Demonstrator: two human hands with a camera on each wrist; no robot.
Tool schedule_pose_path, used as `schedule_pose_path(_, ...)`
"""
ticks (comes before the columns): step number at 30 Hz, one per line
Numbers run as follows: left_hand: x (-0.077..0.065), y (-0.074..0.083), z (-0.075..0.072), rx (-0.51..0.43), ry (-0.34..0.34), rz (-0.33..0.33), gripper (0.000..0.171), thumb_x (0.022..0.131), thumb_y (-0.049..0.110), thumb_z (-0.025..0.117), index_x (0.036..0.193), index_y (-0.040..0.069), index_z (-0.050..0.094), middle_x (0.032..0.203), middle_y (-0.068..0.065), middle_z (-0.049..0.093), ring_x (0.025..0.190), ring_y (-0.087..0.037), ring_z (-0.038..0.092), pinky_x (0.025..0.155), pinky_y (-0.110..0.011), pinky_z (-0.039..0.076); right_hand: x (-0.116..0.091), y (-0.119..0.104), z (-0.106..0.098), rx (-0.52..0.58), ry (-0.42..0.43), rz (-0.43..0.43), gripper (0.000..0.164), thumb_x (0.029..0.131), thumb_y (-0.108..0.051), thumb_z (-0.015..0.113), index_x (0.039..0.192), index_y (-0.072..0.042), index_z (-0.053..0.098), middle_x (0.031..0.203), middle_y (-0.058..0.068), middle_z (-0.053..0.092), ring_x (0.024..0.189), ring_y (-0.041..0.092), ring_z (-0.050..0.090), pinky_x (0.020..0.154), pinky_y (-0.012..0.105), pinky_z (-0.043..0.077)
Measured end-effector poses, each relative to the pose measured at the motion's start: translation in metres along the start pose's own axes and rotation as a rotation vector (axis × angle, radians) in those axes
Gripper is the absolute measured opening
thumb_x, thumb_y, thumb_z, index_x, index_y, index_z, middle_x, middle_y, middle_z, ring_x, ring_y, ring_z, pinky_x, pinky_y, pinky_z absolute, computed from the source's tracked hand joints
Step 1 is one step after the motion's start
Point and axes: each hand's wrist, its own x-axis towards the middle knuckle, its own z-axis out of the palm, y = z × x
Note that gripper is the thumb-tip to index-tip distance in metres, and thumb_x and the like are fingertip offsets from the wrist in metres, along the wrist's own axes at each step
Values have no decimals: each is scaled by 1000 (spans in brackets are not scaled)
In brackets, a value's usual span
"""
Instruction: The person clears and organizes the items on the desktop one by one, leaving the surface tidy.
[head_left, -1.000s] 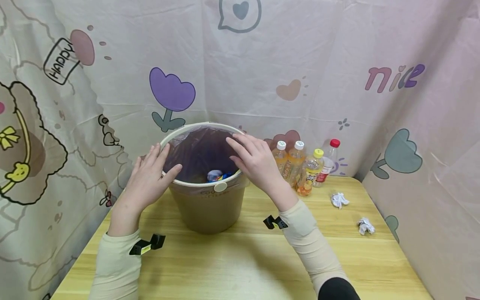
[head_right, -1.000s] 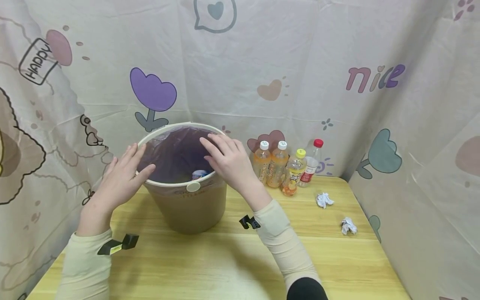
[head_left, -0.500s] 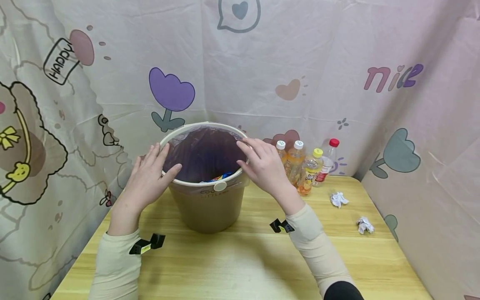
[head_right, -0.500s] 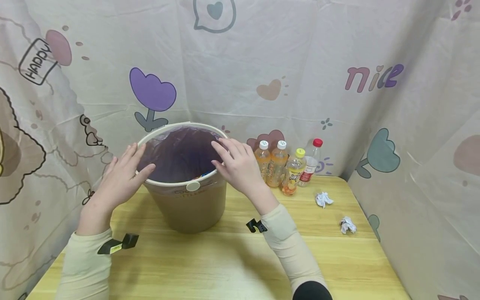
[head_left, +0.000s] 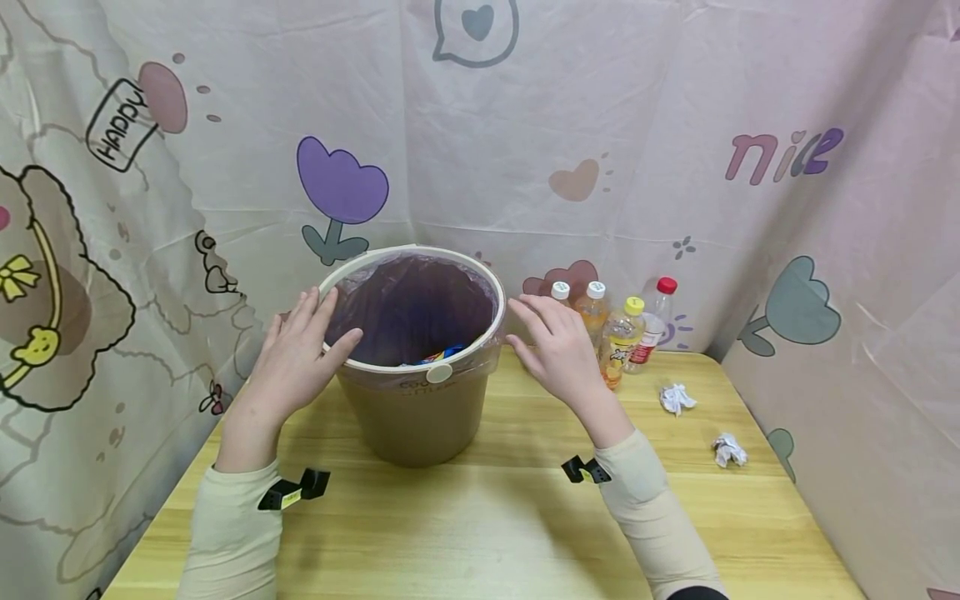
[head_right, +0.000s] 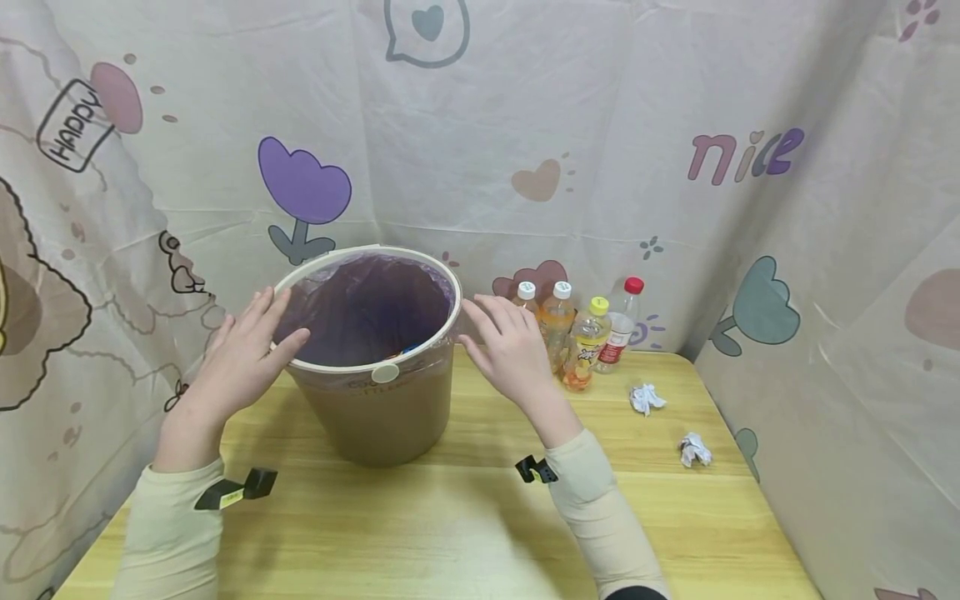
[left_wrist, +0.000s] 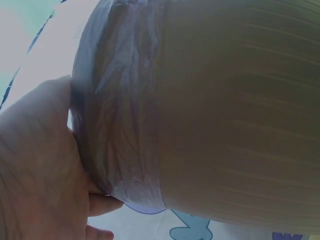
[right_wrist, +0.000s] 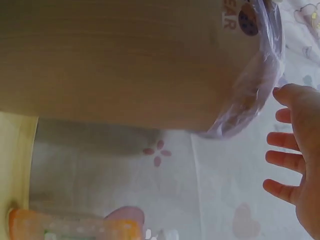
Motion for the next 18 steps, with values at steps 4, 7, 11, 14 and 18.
schedule_pose_path(4,0,0,1,-1,5,1,81,99,61,32,157,8,11,163,-23,5,152,-41,2,115,-69,-2,-15,9,-2,-11,-18,31,44,95,-34,59,132,-10,59,130,12,61,120,31,57,97,49,47)
schedule_pose_path(7,0,0,1,-1,11,2,81,99,60,32,157,8,11,163,-24,6,151,-41,3,115,-70,-2,-27,16,-3,-23,-37,63,44,96,-36,56,132,-10,59,130,12,61,120,32,57,97,50,47)
schedule_pose_path(11,0,-1,1,2,14,3,81,99,61,32,157,8,11,163,-24,6,151,-41,3,116,-69,-2,-45,26,-6,-25,-40,108,45,93,-32,62,132,-10,59,129,12,61,119,33,57,95,52,47)
schedule_pose_path(14,0,-1,1,1,12,3,81,99,61,32,157,8,11,163,-23,6,151,-41,3,116,-69,-2,-59,32,-7,-21,-40,142,48,87,-26,68,131,-9,59,127,14,62,118,33,57,93,54,47)
schedule_pose_path(18,0,-1,1,-3,11,1,81,99,60,32,157,8,10,163,-24,5,151,-41,3,116,-69,-2,-78,41,-10,-35,-54,178,49,85,-25,71,130,-9,60,126,15,62,116,34,57,91,55,47)
